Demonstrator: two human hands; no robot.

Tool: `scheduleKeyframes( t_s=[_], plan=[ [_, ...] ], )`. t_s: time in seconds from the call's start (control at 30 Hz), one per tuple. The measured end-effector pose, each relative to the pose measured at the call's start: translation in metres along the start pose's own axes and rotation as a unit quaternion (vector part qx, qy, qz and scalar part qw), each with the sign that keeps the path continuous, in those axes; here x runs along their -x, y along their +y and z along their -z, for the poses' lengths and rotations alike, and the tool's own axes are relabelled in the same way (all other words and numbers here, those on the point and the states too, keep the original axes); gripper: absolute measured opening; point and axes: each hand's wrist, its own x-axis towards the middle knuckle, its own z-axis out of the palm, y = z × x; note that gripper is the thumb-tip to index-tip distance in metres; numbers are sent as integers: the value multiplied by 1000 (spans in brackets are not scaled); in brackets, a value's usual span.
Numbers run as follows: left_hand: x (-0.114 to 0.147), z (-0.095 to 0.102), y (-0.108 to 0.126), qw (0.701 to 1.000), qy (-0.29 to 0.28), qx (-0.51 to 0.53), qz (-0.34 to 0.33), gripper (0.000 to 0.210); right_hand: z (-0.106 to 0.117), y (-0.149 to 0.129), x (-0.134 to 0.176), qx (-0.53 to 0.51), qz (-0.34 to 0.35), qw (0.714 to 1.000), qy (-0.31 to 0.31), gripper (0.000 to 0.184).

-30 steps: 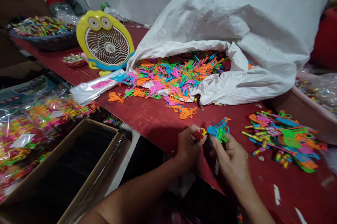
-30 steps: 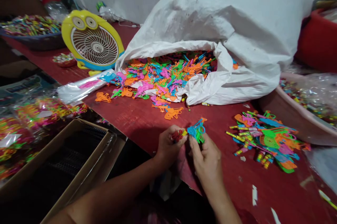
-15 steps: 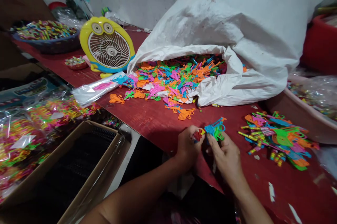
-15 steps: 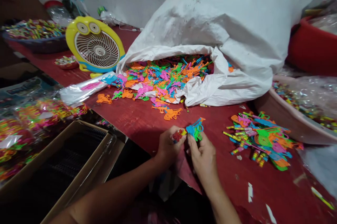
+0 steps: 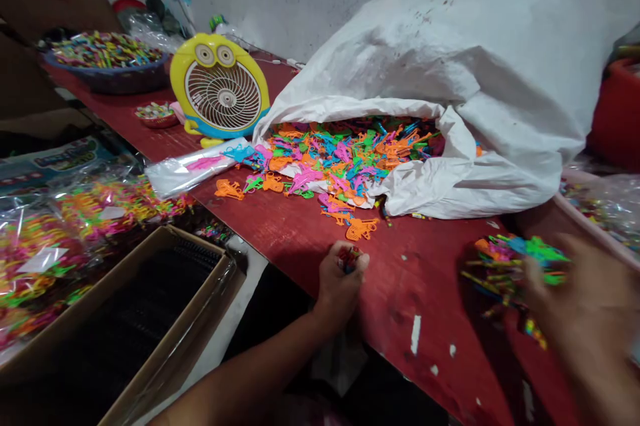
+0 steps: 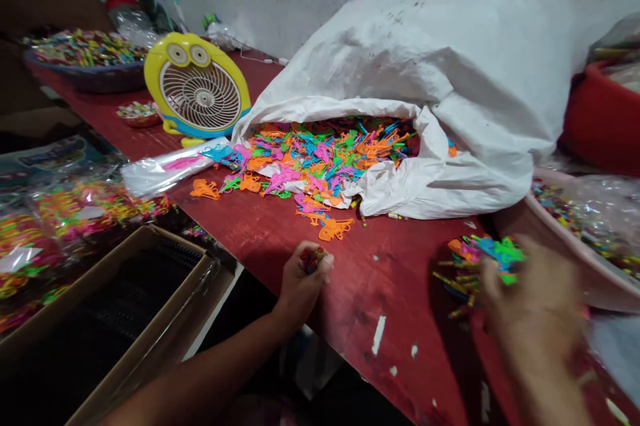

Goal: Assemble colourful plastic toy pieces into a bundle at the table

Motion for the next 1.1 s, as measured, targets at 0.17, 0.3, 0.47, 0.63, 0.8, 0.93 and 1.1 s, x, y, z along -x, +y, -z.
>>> scheduleKeyframes(
  t_s=[0.17, 0.3, 0.47, 0.63, 0.8, 0.93, 1.1],
  plan=[
    [0, 2, 3, 997, -15, -35, -68, 15, -98, -95, 12, -56, 222, 945, -234, 41],
    [0, 4, 2, 999, -8, 5, -38, 20, -128, -115, 10, -18, 230, 930, -285, 40],
    [0, 4, 2, 999, 0, 31, -5, 26, -104, -95, 22, -57, 187, 942, -273, 31],
    [-2, -4, 5, 999, 20, 34, -10, 29, -76, -82, 50, -342, -79, 879, -323, 31],
    [-2, -17, 9, 995, -26, 47, 83, 36, -56, -94, 70, -476, -249, 781, -318, 38],
    [-5, -19, 9, 987, -55, 85, 124, 38, -39, -98, 74, -465, -232, 792, -321, 39],
    [-5, -18, 8, 974, -143, 76, 159, 34, -32, -87, 66, -309, 2, 927, -211, 45]
  ],
)
